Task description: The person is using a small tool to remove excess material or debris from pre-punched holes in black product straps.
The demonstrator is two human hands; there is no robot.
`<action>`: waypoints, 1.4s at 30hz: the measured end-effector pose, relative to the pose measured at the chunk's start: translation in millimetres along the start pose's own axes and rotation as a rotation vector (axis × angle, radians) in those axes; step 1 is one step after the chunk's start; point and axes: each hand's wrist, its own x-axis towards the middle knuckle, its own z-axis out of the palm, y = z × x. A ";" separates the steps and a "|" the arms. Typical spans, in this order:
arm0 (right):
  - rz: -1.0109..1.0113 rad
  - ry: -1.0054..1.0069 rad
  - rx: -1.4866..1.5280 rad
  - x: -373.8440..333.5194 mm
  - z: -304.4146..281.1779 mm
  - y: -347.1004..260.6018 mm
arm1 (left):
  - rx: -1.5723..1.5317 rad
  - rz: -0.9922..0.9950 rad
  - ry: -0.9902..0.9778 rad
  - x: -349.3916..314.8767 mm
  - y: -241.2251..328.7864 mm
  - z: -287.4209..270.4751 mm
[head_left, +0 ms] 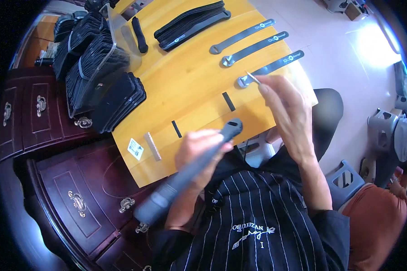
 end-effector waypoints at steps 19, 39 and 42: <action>0.263 -0.375 0.573 -38.4 1.9 -4.5 | -0.999 -0.328 0.292 4.9 17.3 12.8; 0.471 -0.316 0.864 -34.3 0.0 -5.4 | -0.711 -0.197 0.138 -4.2 10.7 21.9; 0.605 -0.429 0.834 -32.5 -4.0 -7.8 | -0.762 -0.338 0.204 -5.7 14.6 22.4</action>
